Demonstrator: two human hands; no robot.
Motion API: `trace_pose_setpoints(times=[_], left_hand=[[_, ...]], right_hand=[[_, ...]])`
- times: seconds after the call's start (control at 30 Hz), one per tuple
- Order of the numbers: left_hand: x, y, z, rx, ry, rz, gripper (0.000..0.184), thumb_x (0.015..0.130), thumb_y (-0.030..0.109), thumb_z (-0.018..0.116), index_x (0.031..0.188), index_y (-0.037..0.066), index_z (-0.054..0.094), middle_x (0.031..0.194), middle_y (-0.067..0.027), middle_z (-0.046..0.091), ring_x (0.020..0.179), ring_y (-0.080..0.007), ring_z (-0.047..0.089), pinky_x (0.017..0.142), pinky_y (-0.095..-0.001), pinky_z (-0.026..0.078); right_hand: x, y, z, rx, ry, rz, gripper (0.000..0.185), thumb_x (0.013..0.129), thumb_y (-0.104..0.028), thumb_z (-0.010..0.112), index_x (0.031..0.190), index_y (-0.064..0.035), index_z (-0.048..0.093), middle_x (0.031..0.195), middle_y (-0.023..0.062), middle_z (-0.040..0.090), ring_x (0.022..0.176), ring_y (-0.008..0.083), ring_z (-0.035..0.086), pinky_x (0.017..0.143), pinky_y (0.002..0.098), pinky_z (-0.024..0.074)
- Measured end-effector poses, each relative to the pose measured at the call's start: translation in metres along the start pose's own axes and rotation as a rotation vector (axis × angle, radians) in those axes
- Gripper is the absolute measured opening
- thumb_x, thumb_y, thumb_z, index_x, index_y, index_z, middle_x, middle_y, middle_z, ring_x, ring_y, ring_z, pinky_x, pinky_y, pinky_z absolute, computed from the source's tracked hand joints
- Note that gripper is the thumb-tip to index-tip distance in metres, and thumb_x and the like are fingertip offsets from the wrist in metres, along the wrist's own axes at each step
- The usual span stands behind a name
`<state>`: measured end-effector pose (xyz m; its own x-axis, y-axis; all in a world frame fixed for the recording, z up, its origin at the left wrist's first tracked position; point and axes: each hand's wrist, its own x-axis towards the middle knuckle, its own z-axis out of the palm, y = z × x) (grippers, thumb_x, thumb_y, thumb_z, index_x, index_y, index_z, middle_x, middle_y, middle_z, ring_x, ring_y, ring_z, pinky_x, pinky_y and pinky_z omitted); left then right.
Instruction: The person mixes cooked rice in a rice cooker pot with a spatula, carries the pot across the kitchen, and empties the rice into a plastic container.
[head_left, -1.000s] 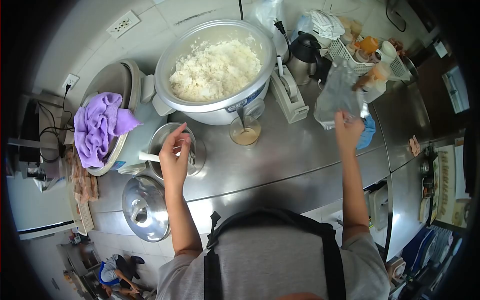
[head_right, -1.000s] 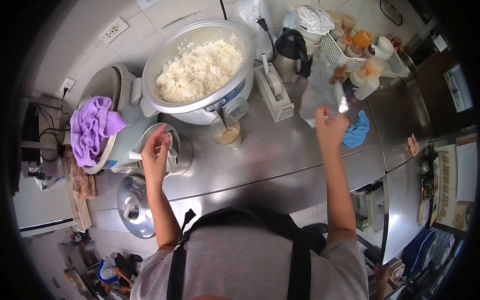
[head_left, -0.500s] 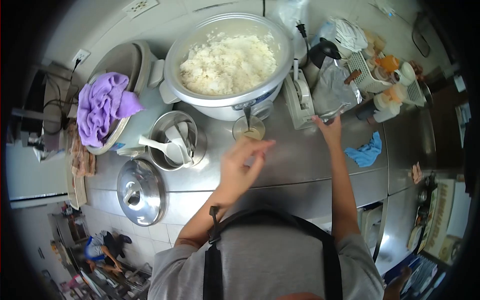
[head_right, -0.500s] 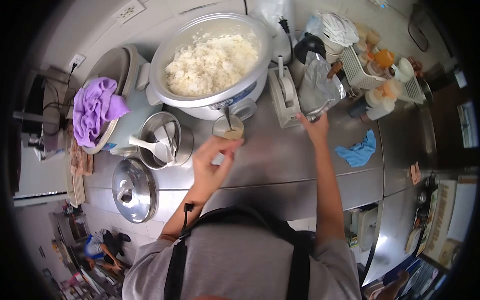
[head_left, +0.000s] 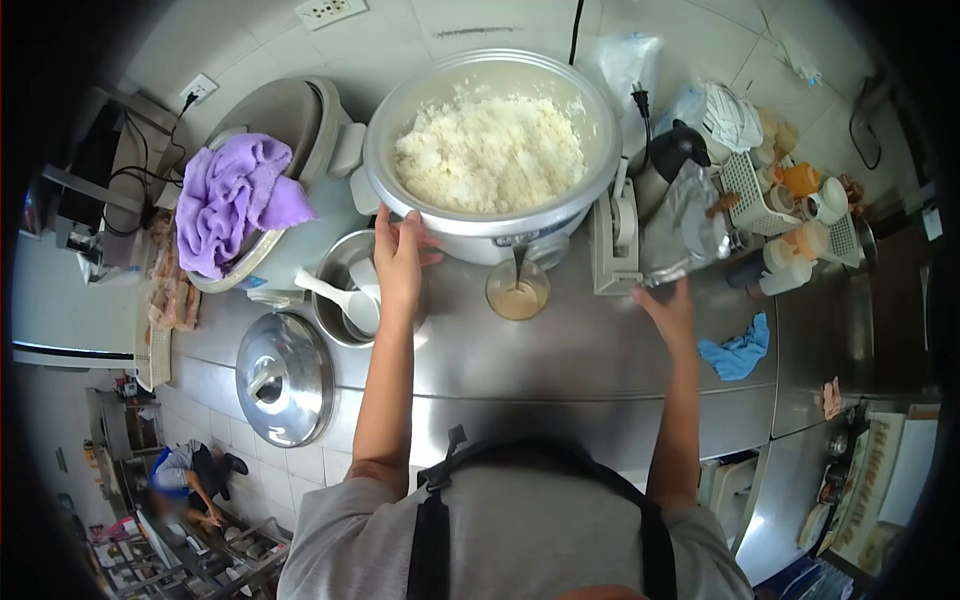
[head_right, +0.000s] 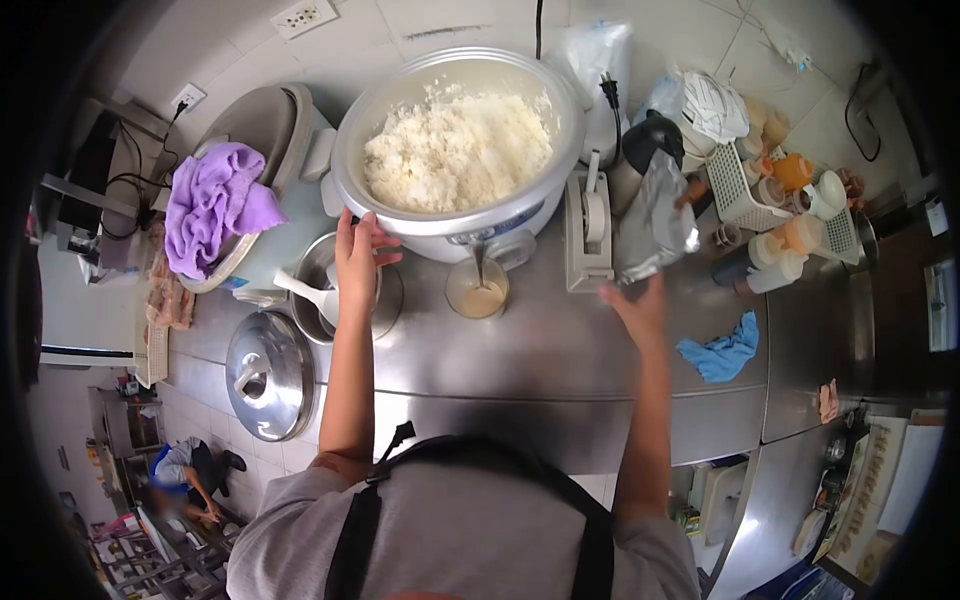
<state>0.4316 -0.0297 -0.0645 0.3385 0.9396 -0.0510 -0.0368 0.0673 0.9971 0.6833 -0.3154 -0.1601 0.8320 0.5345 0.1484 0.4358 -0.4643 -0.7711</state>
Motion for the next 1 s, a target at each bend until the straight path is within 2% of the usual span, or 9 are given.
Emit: trace_pose_setpoints(times=[0.07, 0.13, 0.33, 0.4, 0.43, 0.57, 0.67, 0.83, 1.0], left_hand=[[0.011, 0.015, -0.004, 0.193, 0.041, 0.085, 0.066, 0.088, 0.026, 0.056, 0.136, -0.006, 0.024, 0.078, -0.0065, 0.055, 0.060, -0.0115, 0.056, 0.047, -0.0233, 0.046], [0.018, 0.032, -0.013, 0.451, 0.089, 0.182, 0.064, 0.088, 0.028, 0.056, 0.134, -0.007, 0.029, 0.072, -0.0053, 0.055, 0.054, -0.0111, 0.054, 0.045, -0.0224, 0.043], [0.076, 0.056, -0.021, 0.819, 0.090, 0.243, 0.059, 0.082, 0.032, 0.061, 0.121, -0.009, 0.047, 0.061, -0.0131, 0.061, 0.049, -0.0154, 0.057, 0.047, -0.0292, 0.045], [0.106, 0.039, -0.030, 0.983, 0.075, 0.369, 0.059, 0.078, 0.032, 0.064, 0.118, -0.009, 0.049, 0.062, -0.0136, 0.062, 0.047, -0.0166, 0.058, 0.048, -0.0288, 0.046], [0.113, 0.037, -0.032, 0.927, 0.104, 0.397, 0.057, 0.074, 0.028, 0.067, 0.114, -0.010, 0.052, 0.063, -0.0140, 0.062, 0.047, -0.0158, 0.058, 0.049, -0.0271, 0.046], [0.124, 0.032, -0.043, 0.445, -0.118, 0.092, 0.046, 0.073, 0.012, 0.064, 0.112, -0.011, 0.053, 0.067, -0.0076, 0.062, 0.051, -0.0085, 0.055, 0.047, -0.0225, 0.042], [0.118, 0.036, -0.031, 0.124, -0.102, 0.041, 0.045, 0.074, 0.009, 0.063, 0.112, -0.011, 0.052, 0.069, -0.0057, 0.063, 0.050, -0.0061, 0.053, 0.043, -0.0207, 0.039], [0.120, 0.076, -0.024, -0.129, -0.130, 0.100, 0.029, 0.072, 0.002, 0.058, 0.101, -0.005, 0.057, 0.070, -0.0029, 0.061, 0.049, -0.0075, 0.052, 0.045, -0.0196, 0.040], [0.070, 0.143, -0.027, -0.198, -0.136, 0.355, 0.049, 0.073, -0.002, 0.056, 0.121, -0.008, 0.046, 0.091, -0.0082, 0.063, 0.069, -0.0085, 0.059, 0.062, -0.0185, 0.046]], right_hand=[[-0.022, -0.045, -0.038, -0.017, 0.199, 0.015, 0.059, 0.070, -0.019, 0.077, 0.119, -0.0035, 0.050, 0.103, 0.0089, 0.059, 0.090, 0.0141, 0.057, 0.073, 0.0235, 0.0446], [-0.031, -0.073, -0.070, 0.220, 0.123, 0.231, 0.041, 0.073, -0.015, 0.074, 0.109, -0.0035, 0.058, 0.092, 0.0036, 0.059, 0.078, 0.0077, 0.055, 0.064, 0.0194, 0.0428], [0.010, -0.163, -0.041, 0.599, -0.058, -0.054, 0.026, 0.083, -0.015, 0.064, 0.105, -0.0021, 0.060, 0.084, 0.0007, 0.058, 0.072, 0.0050, 0.052, 0.057, 0.0201, 0.0432], [0.059, -0.166, -0.001, 0.526, 0.067, -0.141, 0.033, 0.084, -0.023, 0.063, 0.106, 0.0016, 0.058, 0.085, 0.0016, 0.058, 0.071, 0.0061, 0.053, 0.056, 0.0209, 0.0439], [0.090, -0.150, 0.021, 0.499, 0.048, -0.051, 0.036, 0.083, -0.025, 0.065, 0.105, 0.0029, 0.058, 0.085, 0.0029, 0.059, 0.071, 0.0071, 0.054, 0.056, 0.0208, 0.0439], [0.168, -0.140, 0.048, 0.572, -0.244, 0.287, 0.038, 0.078, -0.024, 0.066, 0.101, 0.0049, 0.058, 0.081, 0.0059, 0.061, 0.067, 0.0100, 0.055, 0.057, 0.0211, 0.0439], [0.174, -0.150, 0.058, 0.727, -0.112, 0.141, 0.029, 0.075, -0.014, 0.064, 0.098, 0.0033, 0.059, 0.076, 0.0059, 0.060, 0.063, 0.0113, 0.056, 0.058, 0.0229, 0.0442], [0.176, -0.186, 0.028, 0.875, -0.121, 0.186, 0.027, 0.073, -0.008, 0.061, 0.097, 0.0034, 0.060, 0.079, 0.0055, 0.061, 0.066, 0.0118, 0.057, 0.061, 0.0236, 0.0448], [0.129, -0.234, -0.026, 0.894, -0.001, 0.030, 0.038, 0.074, -0.008, 0.062, 0.108, 0.0053, 0.056, 0.087, 0.0063, 0.063, 0.072, 0.0110, 0.059, 0.065, 0.0221, 0.0458]])
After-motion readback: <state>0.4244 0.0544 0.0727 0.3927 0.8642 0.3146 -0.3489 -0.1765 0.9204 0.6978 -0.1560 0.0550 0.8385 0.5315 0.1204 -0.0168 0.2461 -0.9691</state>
